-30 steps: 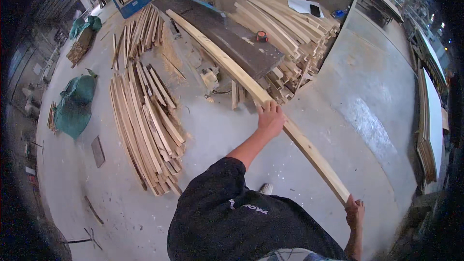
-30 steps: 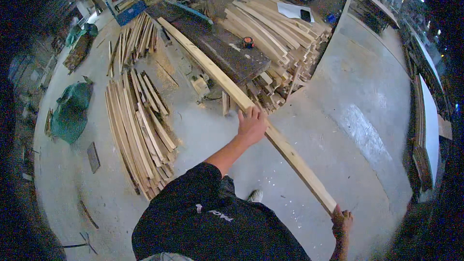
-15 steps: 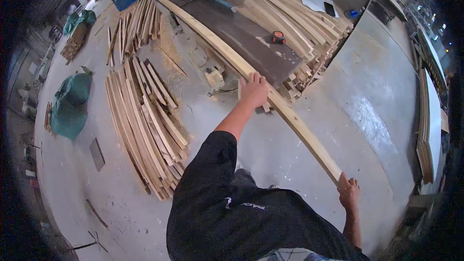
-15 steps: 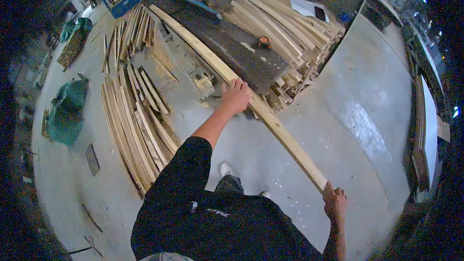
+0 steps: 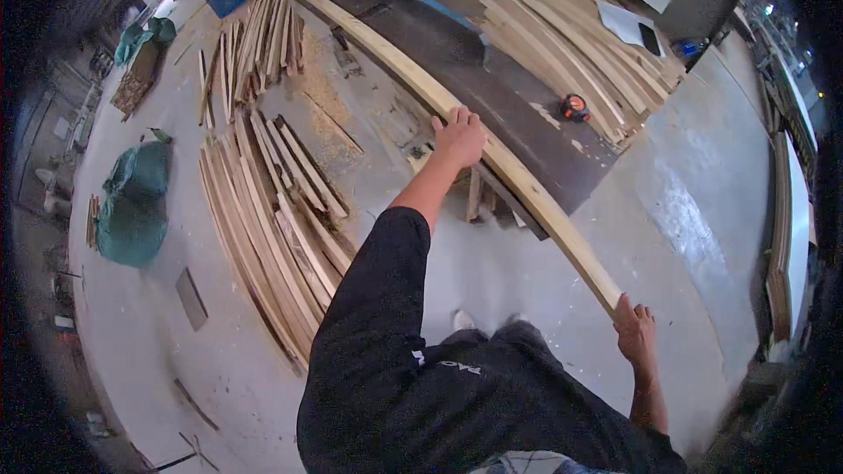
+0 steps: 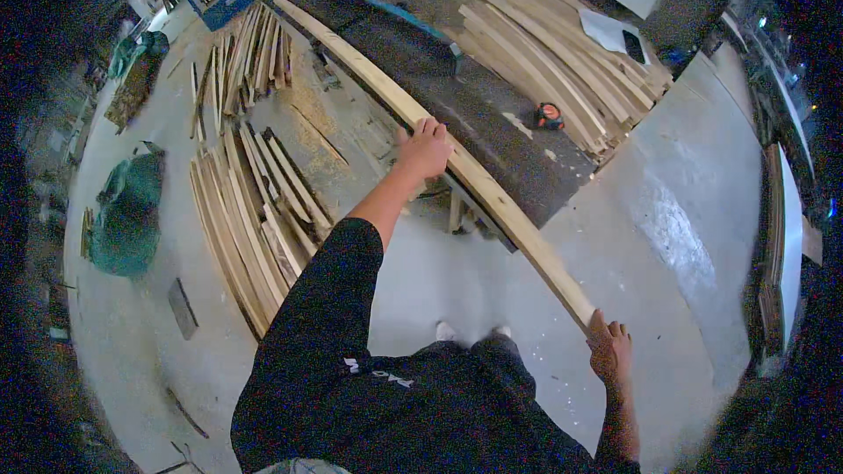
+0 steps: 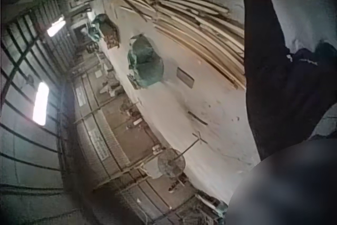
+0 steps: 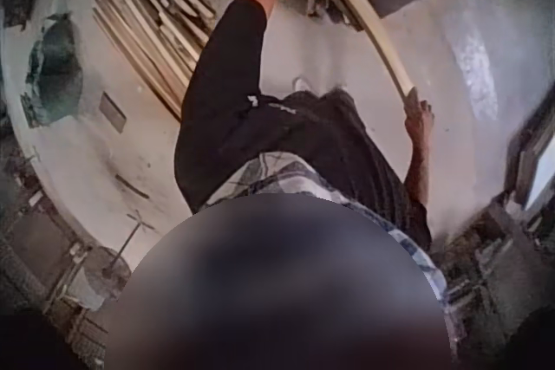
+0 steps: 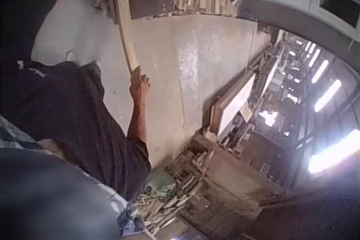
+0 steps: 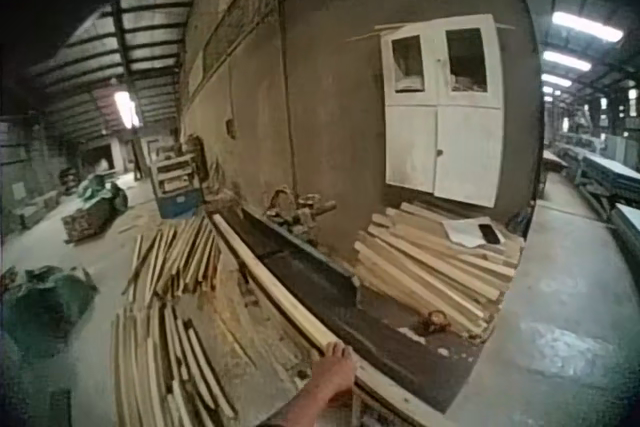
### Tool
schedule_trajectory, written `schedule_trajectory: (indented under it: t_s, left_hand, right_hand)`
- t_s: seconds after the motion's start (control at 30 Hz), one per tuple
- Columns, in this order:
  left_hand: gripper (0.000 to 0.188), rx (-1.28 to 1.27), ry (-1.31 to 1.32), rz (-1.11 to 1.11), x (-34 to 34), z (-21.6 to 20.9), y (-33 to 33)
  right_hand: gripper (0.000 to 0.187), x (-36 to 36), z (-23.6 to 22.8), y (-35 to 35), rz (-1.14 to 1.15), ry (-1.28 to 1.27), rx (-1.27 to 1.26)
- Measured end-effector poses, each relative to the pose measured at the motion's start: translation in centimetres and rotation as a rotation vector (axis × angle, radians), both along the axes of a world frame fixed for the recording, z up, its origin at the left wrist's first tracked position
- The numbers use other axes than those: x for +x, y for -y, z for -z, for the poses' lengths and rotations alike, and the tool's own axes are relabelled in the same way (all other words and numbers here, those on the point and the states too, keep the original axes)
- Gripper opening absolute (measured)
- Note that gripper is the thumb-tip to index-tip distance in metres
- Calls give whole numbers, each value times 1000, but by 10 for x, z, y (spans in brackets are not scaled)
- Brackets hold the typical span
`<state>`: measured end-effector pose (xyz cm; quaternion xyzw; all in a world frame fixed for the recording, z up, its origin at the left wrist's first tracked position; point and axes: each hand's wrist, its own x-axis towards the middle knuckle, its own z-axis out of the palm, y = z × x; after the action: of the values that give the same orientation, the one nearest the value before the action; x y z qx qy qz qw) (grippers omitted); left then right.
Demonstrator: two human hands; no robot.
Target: Smoothing wooden planks using a jointer machine in a factory.
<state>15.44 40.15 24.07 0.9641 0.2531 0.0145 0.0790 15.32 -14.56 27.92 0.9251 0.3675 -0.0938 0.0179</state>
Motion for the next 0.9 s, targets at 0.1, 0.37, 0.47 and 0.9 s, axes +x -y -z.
schedule_trajectory:
  t_s: [0.1,0.37,0.47,0.9]
  left_hand:
    - [54,-14,-37,-1,8,2,-46]
    - [51,17,-49,-29,26,-1,-174]
    - [52,24,-58,-41,35,-3,-233]
    - [38,33,563,-400,-52,102,-319]
  right_hand:
    - [67,8,2,-38,-14,-25,37]
    - [58,40,4,-167,-142,-99,87]
    - [53,55,4,-225,-161,-80,112]
    - [66,127,12,-548,-423,-136,284]
